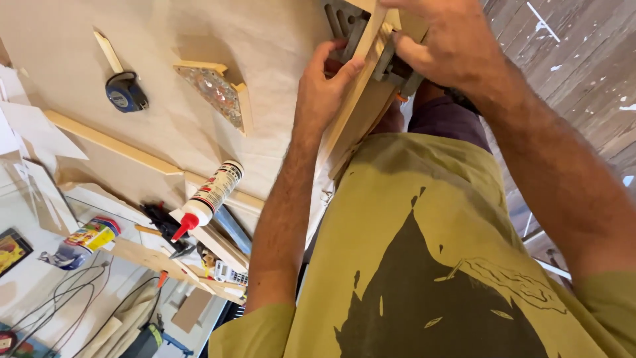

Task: The person assembles wooden frames by applying wood glue to the ends of wooden planks and joining them using a corner clamp jig. They secure the joints with clamps and tighten them to hold the pieces in place while the glue sets.

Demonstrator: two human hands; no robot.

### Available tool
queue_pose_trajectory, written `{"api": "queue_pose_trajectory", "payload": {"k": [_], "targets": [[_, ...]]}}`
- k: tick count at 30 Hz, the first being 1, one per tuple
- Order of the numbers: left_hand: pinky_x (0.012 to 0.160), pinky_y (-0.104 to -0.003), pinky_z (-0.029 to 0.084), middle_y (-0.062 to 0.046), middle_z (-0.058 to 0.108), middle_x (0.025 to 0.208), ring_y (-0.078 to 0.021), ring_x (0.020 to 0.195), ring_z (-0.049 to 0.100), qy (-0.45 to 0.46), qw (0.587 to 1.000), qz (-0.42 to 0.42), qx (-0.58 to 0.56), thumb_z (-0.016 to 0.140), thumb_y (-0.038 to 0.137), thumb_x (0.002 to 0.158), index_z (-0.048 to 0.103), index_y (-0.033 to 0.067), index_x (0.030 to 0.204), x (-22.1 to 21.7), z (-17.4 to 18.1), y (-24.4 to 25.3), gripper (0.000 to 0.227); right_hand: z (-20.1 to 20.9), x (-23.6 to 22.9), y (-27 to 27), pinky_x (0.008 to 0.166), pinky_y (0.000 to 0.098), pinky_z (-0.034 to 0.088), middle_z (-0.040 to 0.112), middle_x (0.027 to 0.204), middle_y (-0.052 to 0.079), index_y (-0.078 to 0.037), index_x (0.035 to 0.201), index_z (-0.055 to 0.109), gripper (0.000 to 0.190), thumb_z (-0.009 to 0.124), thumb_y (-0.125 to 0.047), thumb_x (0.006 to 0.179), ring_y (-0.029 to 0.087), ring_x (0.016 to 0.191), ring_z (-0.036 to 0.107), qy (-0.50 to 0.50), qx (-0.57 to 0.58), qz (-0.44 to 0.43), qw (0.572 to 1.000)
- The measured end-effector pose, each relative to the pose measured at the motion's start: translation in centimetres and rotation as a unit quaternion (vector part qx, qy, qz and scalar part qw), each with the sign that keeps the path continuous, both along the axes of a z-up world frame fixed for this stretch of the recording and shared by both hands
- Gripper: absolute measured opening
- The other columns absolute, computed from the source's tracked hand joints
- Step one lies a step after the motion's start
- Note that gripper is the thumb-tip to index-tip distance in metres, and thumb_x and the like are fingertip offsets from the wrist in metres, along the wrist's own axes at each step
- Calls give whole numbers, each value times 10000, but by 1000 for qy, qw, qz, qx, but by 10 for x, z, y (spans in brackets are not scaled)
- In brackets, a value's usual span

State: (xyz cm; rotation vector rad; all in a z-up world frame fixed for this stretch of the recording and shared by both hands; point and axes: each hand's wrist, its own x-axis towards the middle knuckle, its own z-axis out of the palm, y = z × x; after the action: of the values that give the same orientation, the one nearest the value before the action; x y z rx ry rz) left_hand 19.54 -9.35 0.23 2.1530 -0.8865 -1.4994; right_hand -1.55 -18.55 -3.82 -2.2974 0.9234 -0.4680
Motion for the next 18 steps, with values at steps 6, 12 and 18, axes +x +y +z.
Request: {"api": "queue_pose_trajectory", "payload": {"k": [6,12,18], "targets": [[776,-289,555,16,701,978,-133,894,635,2,1000,0,-5,625,564,827,649,199,1250,0,-3,2,559,33,-3,2,931,490,518,695,1233,273,89,1252,695,321,623,-49,971,371,1111,642,-55,209,-35,976],[782,-280,553,7,700,989,-133,911,632,-6,1000,17,13,625,600,795,648,200,1280,-4,4,-2,629,20,9,1,692,268,415,554,893,-21,5,1481,596,569,645,-96,924,109,764,507,-42,384,-119,915],[829,-275,540,-6,724,1067,-133,945,628,-10,998,50,23,664,551,805,649,169,1320,-9,-1,-1,640,62,-50,-25,897,223,519,610,1097,62,-8,1369,644,378,548,55,1010,125,995,572,-244,477,-55,842]]}}
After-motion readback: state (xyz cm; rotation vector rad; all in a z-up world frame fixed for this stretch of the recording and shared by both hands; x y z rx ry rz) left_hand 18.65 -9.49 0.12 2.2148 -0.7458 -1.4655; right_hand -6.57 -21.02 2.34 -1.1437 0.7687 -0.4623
